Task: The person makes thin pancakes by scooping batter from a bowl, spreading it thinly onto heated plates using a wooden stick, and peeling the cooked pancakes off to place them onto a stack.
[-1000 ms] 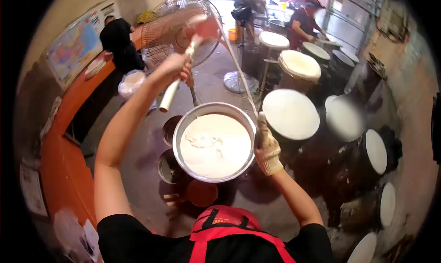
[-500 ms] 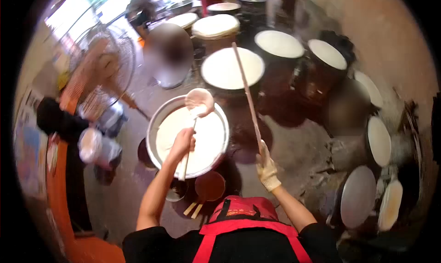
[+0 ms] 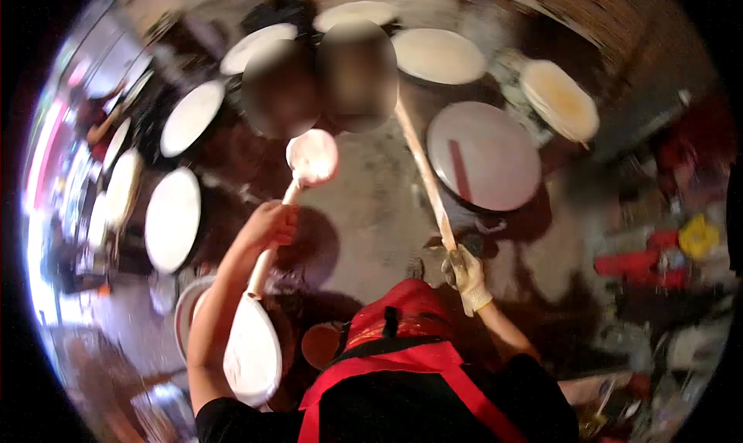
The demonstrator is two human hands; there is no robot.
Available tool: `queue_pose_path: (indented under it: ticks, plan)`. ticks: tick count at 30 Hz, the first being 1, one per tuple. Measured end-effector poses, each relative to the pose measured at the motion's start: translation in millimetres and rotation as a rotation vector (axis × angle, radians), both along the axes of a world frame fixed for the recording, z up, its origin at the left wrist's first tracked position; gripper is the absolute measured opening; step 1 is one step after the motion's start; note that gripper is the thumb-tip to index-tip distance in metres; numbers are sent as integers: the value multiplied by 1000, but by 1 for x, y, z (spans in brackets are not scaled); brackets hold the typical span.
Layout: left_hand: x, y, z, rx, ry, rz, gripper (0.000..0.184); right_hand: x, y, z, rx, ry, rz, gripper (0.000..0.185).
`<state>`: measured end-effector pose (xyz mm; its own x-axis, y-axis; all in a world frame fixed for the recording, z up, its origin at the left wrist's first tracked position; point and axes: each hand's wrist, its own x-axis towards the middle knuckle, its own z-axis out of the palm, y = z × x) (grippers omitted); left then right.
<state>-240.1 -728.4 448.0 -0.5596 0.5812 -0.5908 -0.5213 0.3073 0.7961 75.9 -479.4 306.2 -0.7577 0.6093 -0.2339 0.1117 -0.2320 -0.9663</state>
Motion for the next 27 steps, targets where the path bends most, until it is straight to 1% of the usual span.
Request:
queue_pose_path:
  ticks: [1, 3, 4, 6, 8, 9, 10, 11, 12, 13, 14, 16, 18, 20, 21, 23, 24, 25, 26, 27]
  plan:
    - [-2, 27, 11, 26, 126, -142, 10, 16, 9, -5, 263, 40, -7, 39]
    - [29, 89, 62, 31, 342, -220, 11, 47, 31, 27, 574, -132, 80, 26]
    - [40, 117, 79, 59, 470, -230, 13, 43, 38, 54, 694, 10, 70, 31]
    - [38, 185, 67, 109, 901, -419, 18, 34, 73, 55, 988, 15, -54, 44]
    - [42, 253, 48, 219, 1343, -572, 25, 36, 104, 63, 1266, -179, -102, 61]
    - [65, 278, 58, 124, 1324, -610, 24, 37, 116, 81, 1400, -307, -144, 71]
    - [88, 301, 68, 27, 1305, -646, 24, 42, 130, 76, 1349, -329, -196, 69]
    - [93, 319, 59, 73, 1366, -682, 22, 46, 143, 69, 1295, -349, -244, 67]
    - [103, 345, 52, 13, 1357, -723, 23, 46, 165, 58, 1233, -373, -287, 65]
    - [110, 357, 45, 80, 1346, -745, 24, 48, 169, 52, 448, -70, -304, 58]
    - [115, 367, 32, 147, 1333, -764, 25, 50, 173, 46, -303, 247, -577, 51]
    - [128, 390, -1, 147, 1284, -774, 22, 65, 165, 34, 285, -67, -478, 45]
    - [131, 418, -57, 173, 1117, -771, 22, 69, 163, -44, -247, 410, -641, 47]
    - [139, 438, -95, 117, 1067, -752, 22, 55, 151, -97, 482, 181, -710, 41]
    - [140, 445, -116, 154, 1161, -753, 26, 49, 145, -92, 486, 70, -735, 43]
    - [138, 456, -145, 150, 1249, -730, 30, 38, 135, -72, 483, -154, -779, 47]
    - [137, 460, -149, 150, 1292, -715, 32, 36, 128, -74, 539, -410, -741, 50]
    - [135, 464, -152, 36, 1357, -738, 36, 32, 118, -77, 584, -667, -691, 52]
    - [130, 470, -155, 105, 1377, -697, 37, 26, 111, -79, 621, -921, -633, 55]
    - [124, 475, -156, 177, 1394, -653, 37, 20, 105, -59, 516, -1011, -637, 60]
